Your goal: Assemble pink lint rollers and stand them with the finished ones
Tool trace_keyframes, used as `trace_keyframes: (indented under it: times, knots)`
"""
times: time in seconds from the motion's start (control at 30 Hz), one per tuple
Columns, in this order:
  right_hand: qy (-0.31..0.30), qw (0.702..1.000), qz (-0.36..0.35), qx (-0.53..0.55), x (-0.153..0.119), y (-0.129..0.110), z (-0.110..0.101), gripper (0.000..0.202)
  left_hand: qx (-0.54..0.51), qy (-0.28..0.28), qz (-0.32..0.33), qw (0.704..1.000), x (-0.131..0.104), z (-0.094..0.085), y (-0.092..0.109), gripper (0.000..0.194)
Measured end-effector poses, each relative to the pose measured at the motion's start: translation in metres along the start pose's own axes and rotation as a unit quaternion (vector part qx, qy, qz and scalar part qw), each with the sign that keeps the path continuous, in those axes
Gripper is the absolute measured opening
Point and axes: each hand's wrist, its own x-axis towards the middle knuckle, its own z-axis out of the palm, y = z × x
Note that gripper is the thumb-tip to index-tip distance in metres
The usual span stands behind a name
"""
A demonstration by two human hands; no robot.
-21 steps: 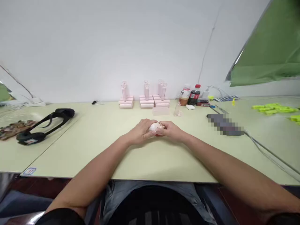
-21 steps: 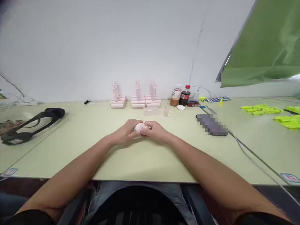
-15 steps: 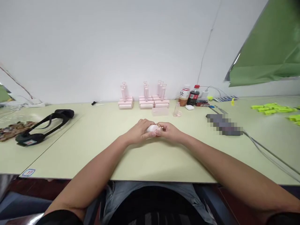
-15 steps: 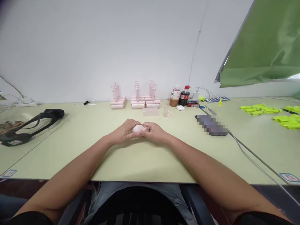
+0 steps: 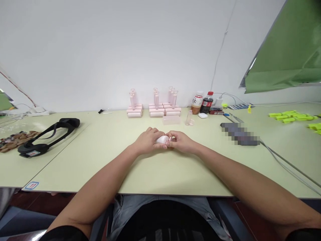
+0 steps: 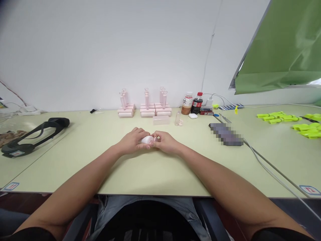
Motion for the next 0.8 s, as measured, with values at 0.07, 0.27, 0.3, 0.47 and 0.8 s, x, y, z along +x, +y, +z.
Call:
trace_keyframes:
  times: [0.07,0.27,0.3,0.47,0.8]
  knots:
    - [0.01,1.0,-0.008,-0.008,0.0001,0.002,0.0015,0.036,0.006,-0.004,-0.002,1.0,0.0004,-0.0001,-0.0002,0.059]
    - [0.031,0.999,0.012,-0.017,-0.0006,0.0012,0.0055,0.034,0.021,-0.004,-0.013,1.0,0.0015,0.0,-0.0019,0.058]
    - [0.034,0.999,0.017,-0.015,-0.0005,0.0005,0.0057,0.034,0.025,-0.001,-0.016,1.0,0.0017,0.0008,-0.0027,0.058]
    - [0.048,0.999,0.013,-0.003,0.0011,0.0005,0.0039,0.033,0.051,0.019,-0.034,0.998,0.0025,0.0057,-0.0064,0.056]
    - [0.064,0.998,-0.002,-0.008,0.0032,0.0042,0.0026,0.035,0.069,0.029,-0.064,0.995,0.0025,0.0082,-0.0031,0.052]
